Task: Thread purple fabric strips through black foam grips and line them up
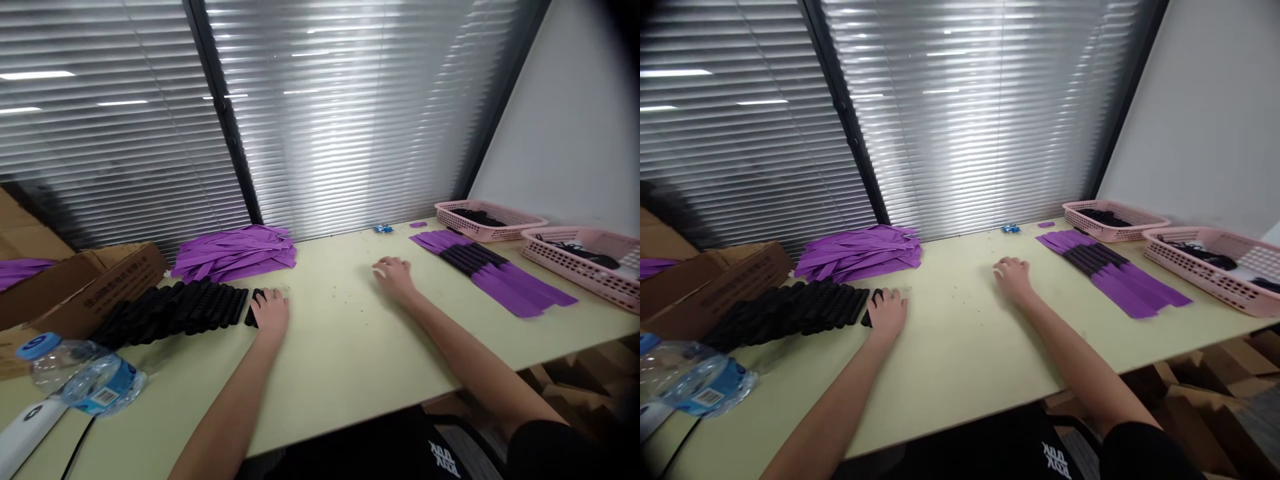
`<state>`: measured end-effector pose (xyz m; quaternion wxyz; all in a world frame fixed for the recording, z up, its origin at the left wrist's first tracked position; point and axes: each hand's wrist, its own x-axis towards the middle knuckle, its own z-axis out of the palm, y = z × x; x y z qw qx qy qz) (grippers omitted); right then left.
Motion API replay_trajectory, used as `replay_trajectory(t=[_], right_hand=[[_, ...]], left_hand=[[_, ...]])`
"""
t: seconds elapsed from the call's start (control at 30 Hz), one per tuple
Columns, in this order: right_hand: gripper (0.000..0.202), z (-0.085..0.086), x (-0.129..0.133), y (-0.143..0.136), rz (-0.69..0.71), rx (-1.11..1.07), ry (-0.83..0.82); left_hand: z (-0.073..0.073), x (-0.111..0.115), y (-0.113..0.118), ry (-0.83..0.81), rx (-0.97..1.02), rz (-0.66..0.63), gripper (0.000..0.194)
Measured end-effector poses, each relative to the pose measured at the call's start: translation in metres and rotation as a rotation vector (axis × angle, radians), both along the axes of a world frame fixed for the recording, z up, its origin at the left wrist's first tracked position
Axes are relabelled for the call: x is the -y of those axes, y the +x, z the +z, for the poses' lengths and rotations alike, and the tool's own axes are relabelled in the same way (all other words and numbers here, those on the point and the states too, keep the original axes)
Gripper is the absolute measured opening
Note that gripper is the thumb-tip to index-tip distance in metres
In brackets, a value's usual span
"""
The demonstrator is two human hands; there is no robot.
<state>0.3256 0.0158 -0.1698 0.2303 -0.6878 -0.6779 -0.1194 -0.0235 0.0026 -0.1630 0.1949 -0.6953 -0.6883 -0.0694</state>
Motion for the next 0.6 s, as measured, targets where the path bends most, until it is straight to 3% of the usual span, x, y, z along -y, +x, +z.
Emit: replay_trajectory(t=[0.13,0.23,0.4,0.6], right_hand=[[0.028,0.009,-0.018,-0.084,0.369,0.101,-0.139],[0.033,0.018,-0.032,-0.14,0.496,0.123,-0.178],[0.035,0.026,-0.06,-0.206,0.536,0.098,-0.171],[0.043,0.034,-0.101,-0.254,0.497,0.05,-0.149]], left_hand=[[0.003,0.002,0.001,-0.029,0.018,-0.074,0.031],[0.002,0.003,0.003,-0.032,0.031,-0.075,0.033],[-0.003,0.001,0.001,-0.022,0.087,-0.046,0.039],[-0.009,-0.003,-0.003,0.005,0.095,-0.093,0.042]])
